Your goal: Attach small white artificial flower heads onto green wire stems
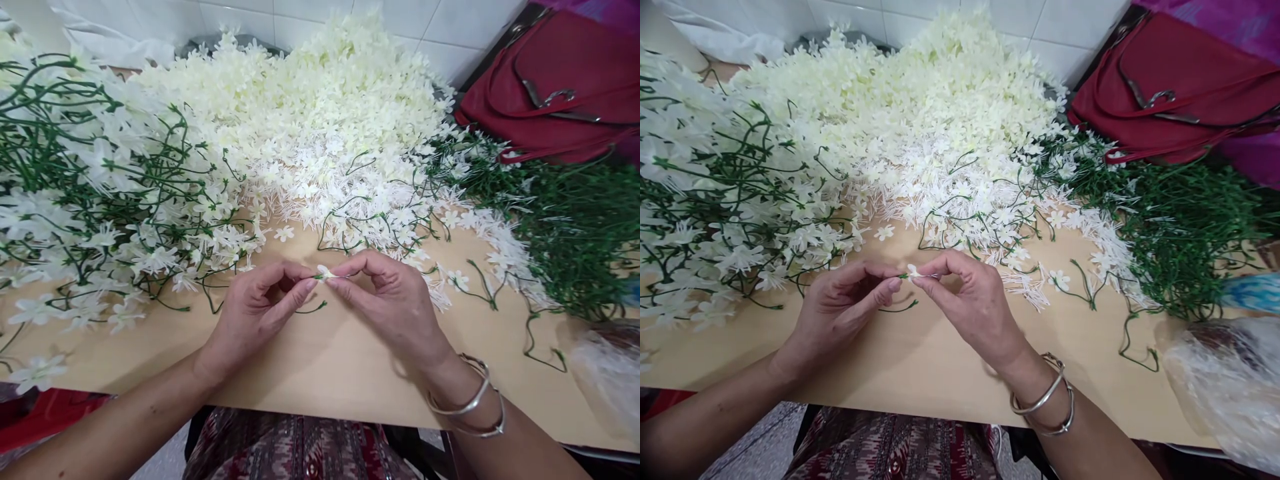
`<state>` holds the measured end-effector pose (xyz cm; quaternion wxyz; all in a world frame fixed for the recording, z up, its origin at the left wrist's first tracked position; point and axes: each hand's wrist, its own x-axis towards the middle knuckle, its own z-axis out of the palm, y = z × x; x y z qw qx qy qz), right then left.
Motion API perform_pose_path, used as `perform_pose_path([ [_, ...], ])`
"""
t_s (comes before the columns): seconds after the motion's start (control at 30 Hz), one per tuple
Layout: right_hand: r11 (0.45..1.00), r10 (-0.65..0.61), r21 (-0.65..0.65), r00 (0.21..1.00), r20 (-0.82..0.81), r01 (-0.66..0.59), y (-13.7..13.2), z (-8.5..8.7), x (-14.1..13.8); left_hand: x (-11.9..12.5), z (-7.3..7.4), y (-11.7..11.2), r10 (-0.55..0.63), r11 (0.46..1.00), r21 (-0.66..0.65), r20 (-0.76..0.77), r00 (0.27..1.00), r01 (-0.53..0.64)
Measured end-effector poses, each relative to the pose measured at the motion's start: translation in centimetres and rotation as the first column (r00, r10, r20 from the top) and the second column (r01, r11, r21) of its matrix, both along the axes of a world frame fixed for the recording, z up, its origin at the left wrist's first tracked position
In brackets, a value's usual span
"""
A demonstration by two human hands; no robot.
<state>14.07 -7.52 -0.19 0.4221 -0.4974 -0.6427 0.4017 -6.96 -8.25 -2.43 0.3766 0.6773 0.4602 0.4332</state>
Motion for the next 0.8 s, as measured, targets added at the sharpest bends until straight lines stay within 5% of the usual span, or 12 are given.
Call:
perform_pose_path([
  [0.3, 0.929, -0.049, 0.366, 0.968, 0.245, -0.046, -0.42, 0.08, -0.36, 0.27, 0.02, 0.05, 0.003, 0.996, 0.084, -0.089, 0.996, 0.004],
  [0.6, 0.841, 0.013, 0.510, 0.948, 0.319, -0.183, -0.46, 0.02, -0.37, 0.37, 0.09, 0.16, 0.019, 0.997, 0.079, -0.160, 0.987, -0.006],
  [0.8, 0.900, 0.032, 0.418, 0.975, 0.221, -0.124, -0.45, 0.34, -0.44, 0.37, 0.10, 0.18, -0.001, 0.999, 0.048, -0.161, 0.987, 0.008],
])
